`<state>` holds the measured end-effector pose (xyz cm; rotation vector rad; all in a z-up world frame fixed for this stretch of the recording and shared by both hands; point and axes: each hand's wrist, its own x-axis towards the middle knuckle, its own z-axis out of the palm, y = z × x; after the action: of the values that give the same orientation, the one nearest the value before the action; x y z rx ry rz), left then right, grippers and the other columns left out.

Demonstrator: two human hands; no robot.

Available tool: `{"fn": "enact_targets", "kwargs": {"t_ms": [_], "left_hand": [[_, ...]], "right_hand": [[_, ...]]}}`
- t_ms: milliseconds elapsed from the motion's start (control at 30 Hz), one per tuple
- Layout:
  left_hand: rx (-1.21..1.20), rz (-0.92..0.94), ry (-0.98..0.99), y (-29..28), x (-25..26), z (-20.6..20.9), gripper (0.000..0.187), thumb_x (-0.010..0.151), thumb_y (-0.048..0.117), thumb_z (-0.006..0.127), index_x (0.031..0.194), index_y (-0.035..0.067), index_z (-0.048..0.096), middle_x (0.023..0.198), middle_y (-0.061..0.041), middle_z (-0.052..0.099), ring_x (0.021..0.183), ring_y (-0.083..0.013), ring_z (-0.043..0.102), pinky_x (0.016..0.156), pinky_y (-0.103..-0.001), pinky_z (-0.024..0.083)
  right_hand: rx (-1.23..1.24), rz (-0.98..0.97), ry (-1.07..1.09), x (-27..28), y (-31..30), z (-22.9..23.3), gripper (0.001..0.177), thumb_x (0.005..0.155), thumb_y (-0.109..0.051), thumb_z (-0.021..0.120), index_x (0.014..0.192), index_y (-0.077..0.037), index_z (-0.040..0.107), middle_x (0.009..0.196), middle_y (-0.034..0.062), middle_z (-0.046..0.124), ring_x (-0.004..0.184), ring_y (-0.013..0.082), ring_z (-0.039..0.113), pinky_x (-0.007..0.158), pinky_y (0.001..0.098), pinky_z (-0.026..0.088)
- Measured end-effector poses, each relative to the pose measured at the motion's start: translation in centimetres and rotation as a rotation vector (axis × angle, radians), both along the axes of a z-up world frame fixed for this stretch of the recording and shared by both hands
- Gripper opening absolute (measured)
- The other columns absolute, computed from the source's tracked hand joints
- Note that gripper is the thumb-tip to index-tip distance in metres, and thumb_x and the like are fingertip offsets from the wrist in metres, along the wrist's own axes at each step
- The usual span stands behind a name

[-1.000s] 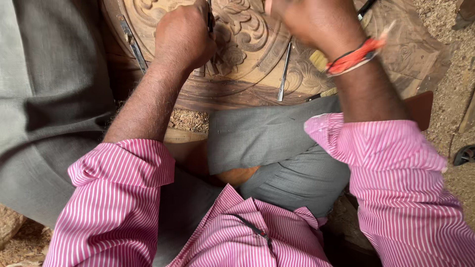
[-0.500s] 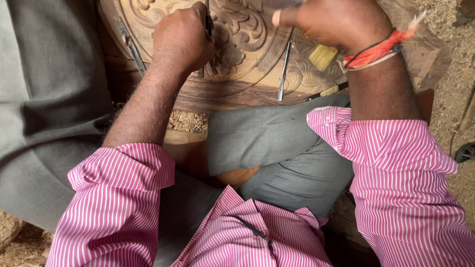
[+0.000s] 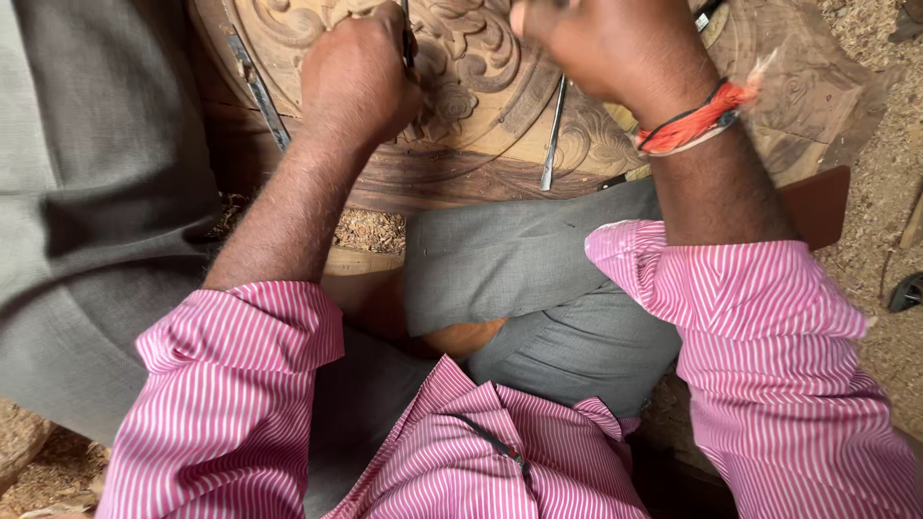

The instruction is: The person is carving a floral design into a large wooden panel using a chisel and a wooden mallet. They repeatedly strike the chisel to shape the wood, occasionally pausing to inspect the work or adjust their position.

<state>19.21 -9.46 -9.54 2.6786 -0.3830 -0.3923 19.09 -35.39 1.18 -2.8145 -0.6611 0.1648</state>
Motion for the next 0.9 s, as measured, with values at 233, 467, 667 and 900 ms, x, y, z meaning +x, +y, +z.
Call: {"fn": "enact_targets", "kwargs": {"t_ms": [233, 467, 667, 900], "left_hand": [[-0.023, 0.011, -0.048, 0.3, -0.3, -0.3, 0.024, 0.087, 0.013, 0.074, 0.109, 0.003, 0.068, 0.084, -0.016, 0.072, 0.078, -0.0311, 0.073, 0.07, -0.048, 0.06], [-0.633, -0.004, -0.015, 2.2, -0.2, 3.2, 0.028, 0.092, 0.019, 0.08, 0.109, 0.003, 0.066, 0.097, -0.012, 0.076, 0.088, -0.026, 0.076, 0.077, -0.042, 0.06], [-0.312, -0.061, -0.166, 2.8, 1.1, 4.6, 0.016, 0.095, 0.016, 0.076, 0.107, 0.009, 0.069, 0.097, -0.012, 0.076, 0.087, -0.0336, 0.074, 0.073, -0.048, 0.057], [-0.091, -0.083, -0.208, 0.9, 0.9, 2.7, 0.024, 0.092, 0.017, 0.074, 0.113, 0.007, 0.067, 0.092, -0.017, 0.072, 0.076, -0.0343, 0.072, 0.063, -0.048, 0.058]], "right_hand": [[0.177, -0.063, 0.044, -0.8, 0.5, 1.1, 0.029, 0.097, -0.023, 0.08, 0.102, 0.005, 0.072, 0.082, 0.0115, 0.068, 0.069, 0.0244, 0.067, 0.061, 0.04, 0.054], [0.753, -0.381, 0.444, -2.8, 1.1, 4.1, 0.039, 0.095, -0.011, 0.075, 0.127, 0.004, 0.059, 0.095, 0.0027, 0.066, 0.077, 0.0115, 0.064, 0.07, 0.0276, 0.053], [1.358, -0.603, 0.603, -6.7, 0.1, 1.4, 0.053, 0.098, -0.005, 0.069, 0.148, -0.001, 0.054, 0.104, 0.0033, 0.07, 0.079, 0.0102, 0.066, 0.074, 0.025, 0.057], [1.338, -0.754, 0.585, -7.7, -1.6, -2.2, 0.047, 0.105, -0.012, 0.071, 0.149, -0.005, 0.057, 0.094, 0.0029, 0.068, 0.071, 0.0088, 0.066, 0.064, 0.0222, 0.055]]}}
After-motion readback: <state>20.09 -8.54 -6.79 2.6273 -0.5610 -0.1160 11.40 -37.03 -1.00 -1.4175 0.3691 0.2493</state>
